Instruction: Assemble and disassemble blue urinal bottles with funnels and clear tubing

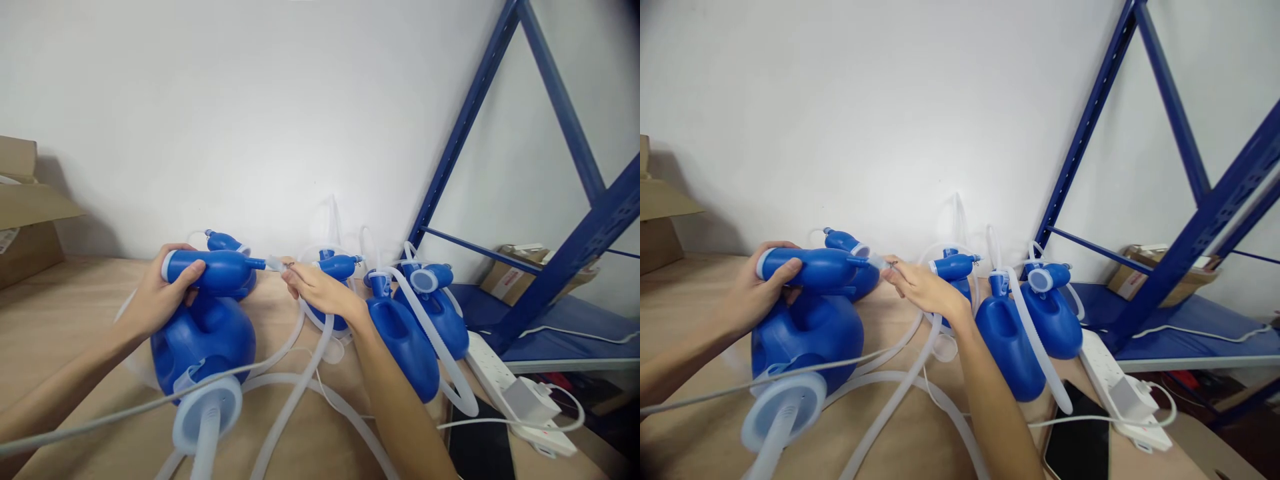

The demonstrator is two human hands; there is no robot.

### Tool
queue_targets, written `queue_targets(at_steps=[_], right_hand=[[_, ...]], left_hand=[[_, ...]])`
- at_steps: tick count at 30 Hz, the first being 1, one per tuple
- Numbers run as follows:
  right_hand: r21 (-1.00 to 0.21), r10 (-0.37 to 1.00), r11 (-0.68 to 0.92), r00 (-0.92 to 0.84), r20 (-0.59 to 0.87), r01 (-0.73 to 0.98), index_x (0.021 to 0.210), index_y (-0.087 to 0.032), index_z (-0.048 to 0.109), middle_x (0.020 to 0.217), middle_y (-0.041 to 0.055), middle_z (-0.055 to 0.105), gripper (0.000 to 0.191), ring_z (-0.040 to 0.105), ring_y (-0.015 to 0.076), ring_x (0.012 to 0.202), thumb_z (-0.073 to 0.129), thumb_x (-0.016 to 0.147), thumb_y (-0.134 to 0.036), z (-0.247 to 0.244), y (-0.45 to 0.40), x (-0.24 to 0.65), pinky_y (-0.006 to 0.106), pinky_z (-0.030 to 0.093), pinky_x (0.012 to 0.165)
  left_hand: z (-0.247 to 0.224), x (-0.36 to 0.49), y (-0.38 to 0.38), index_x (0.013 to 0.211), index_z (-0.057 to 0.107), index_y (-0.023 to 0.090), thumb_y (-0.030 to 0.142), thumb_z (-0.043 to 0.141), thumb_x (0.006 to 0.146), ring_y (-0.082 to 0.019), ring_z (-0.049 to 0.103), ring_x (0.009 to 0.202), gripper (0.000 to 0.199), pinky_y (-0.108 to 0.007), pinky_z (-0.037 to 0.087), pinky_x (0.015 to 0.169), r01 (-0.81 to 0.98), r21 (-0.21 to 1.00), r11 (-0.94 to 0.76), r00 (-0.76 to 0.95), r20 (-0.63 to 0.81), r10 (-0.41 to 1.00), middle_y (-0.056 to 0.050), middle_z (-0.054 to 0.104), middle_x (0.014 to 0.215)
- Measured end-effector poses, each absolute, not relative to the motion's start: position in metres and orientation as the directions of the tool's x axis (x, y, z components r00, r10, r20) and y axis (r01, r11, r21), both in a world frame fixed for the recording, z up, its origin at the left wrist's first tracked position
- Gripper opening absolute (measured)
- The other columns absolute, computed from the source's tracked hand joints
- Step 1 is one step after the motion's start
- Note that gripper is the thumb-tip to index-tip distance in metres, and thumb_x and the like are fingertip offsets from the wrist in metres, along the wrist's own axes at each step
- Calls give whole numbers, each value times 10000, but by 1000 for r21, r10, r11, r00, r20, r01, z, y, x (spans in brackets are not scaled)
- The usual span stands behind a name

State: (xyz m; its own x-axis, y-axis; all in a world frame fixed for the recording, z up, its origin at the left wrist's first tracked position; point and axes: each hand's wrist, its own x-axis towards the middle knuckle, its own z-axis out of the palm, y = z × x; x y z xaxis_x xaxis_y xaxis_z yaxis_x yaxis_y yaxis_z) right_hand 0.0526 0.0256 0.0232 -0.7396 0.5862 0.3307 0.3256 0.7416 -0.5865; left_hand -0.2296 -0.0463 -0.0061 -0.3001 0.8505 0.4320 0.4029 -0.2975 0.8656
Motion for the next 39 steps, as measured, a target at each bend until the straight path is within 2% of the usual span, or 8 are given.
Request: queue_targets(at_steps=[3,5,12,21,26,32,35,39], right_hand=[[-515,563,773,-775,286,371,1165,-223,675,1057,43,726,441,668,220,991,378,1082,-538,29,21,57,376,463,981],[-482,564,784,-773,290,391,1144,-215,680,1094,46,727,425,663,221,979,394,1082,-524,31,20,58,357,449,941],[-469,540,810,-758,365,351,950,-203,636,735,-48,547,361,477,130,659,449,1068,-488,33,18,55,267,353,704],[-601,521,785,-684,511,150,755,-216,429,702,-60,352,401,352,107,635,431,1058,-477,31,10,44,257,310,652],[-819,603,570,-642,474,-69,695,-222,398,622,-68,341,445,306,87,552,498,985,-544,21,11,32,229,282,522],[-963,606,200,-748,269,-184,652,-231,369,490,-121,263,493,141,35,424,575,916,-593,32,-7,30,179,109,391],[-978,570,74,-797,202,-195,635,-230,360,458,-129,258,533,122,25,397,602,906,-621,45,-22,36,167,86,365],[-992,639,55,-760,121,-112,652,-224,370,486,-129,257,550,129,23,399,611,914,-643,51,-28,39,166,91,355]], left_hand=[[-7,-229,-46,1129,480,253,564,689,860,-160,498,446,461,-242,401,484,375,872,-313,-298,433,850,98,545,464],[-6,-227,-48,1124,471,253,555,670,872,-156,491,442,441,-238,395,486,362,872,-330,-287,441,851,98,541,459],[-3,-231,-54,1119,485,247,569,639,882,-165,506,459,429,-260,419,510,448,831,-332,-229,465,855,90,545,484],[8,-220,-70,1097,490,248,489,697,814,-153,497,435,425,-243,403,493,498,771,-397,-236,560,794,104,518,464],[3,-227,-73,1105,503,253,568,716,770,-177,530,448,507,-287,442,494,581,726,-368,-260,594,762,93,523,510],[-6,-234,-75,1124,463,296,480,759,749,-275,672,989,512,-453,563,849,714,432,-552,-129,855,502,-39,630,1100],[1,-225,-85,1155,431,372,409,743,799,-253,674,962,475,-476,575,841,676,294,-676,-15,923,385,-8,614,1095],[13,-216,-97,1196,470,440,467,738,798,-278,692,947,481,-527,591,823,767,174,-618,40,948,317,-1,628,1081]])
